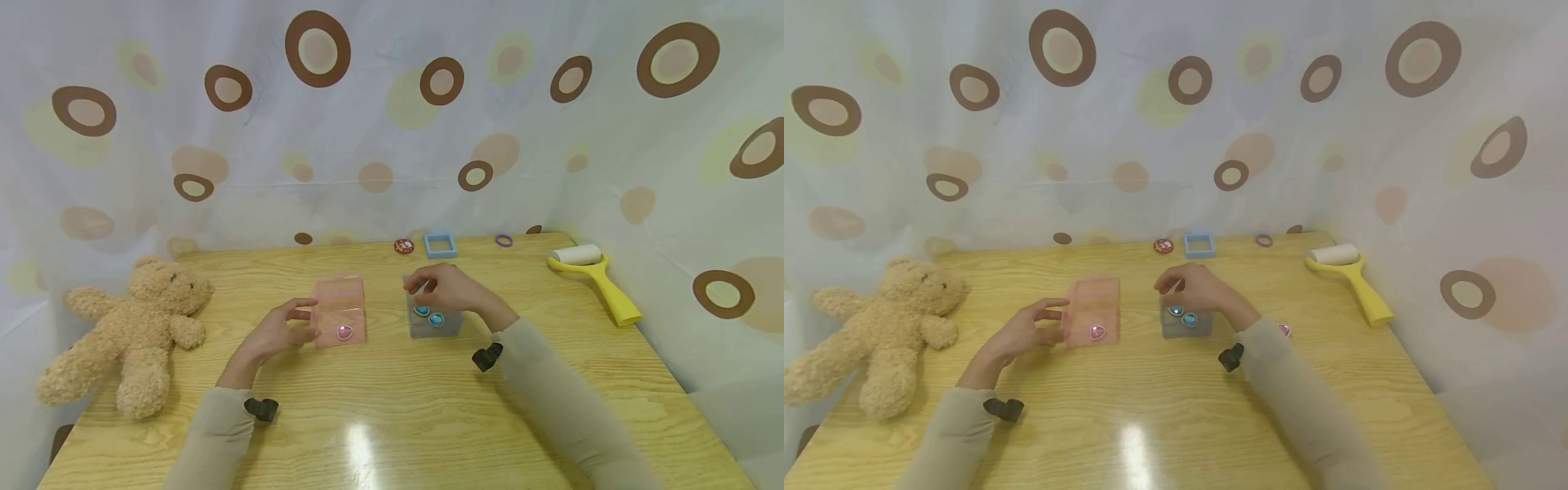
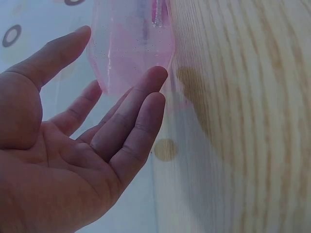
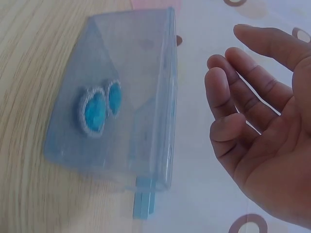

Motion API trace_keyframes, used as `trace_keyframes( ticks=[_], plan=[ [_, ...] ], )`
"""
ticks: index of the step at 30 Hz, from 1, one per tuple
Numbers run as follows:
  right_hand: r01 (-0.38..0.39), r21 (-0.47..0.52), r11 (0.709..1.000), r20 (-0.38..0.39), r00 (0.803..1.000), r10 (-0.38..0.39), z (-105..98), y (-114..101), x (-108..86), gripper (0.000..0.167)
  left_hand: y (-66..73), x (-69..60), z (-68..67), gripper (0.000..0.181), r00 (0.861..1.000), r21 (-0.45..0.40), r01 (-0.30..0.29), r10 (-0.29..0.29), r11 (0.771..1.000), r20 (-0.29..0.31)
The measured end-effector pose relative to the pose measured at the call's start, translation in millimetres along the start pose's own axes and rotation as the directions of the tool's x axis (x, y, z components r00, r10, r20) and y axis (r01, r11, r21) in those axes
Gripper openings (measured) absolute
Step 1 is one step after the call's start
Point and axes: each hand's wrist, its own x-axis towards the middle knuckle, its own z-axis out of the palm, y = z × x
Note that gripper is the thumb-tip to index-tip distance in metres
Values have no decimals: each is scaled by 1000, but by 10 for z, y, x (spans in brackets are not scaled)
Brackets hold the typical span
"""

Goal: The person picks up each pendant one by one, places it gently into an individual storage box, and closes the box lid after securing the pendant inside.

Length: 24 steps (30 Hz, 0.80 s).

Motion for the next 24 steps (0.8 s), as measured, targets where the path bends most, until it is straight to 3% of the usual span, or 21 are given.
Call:
trace_keyframes(
  ticks=[15, 24],
  plan=[
    [-31, 20, 999, -56, 998, 32, -192, 321, -280, 27, -3, -9, -4, 66, 1000, -12, 17, -17, 1000, 0],
    [-88, 19, 996, -83, 993, 89, -286, 501, -442, 26, 17, -11, -1, 66, 1000, -13, 8, -8, 1000, 7]
  ],
)
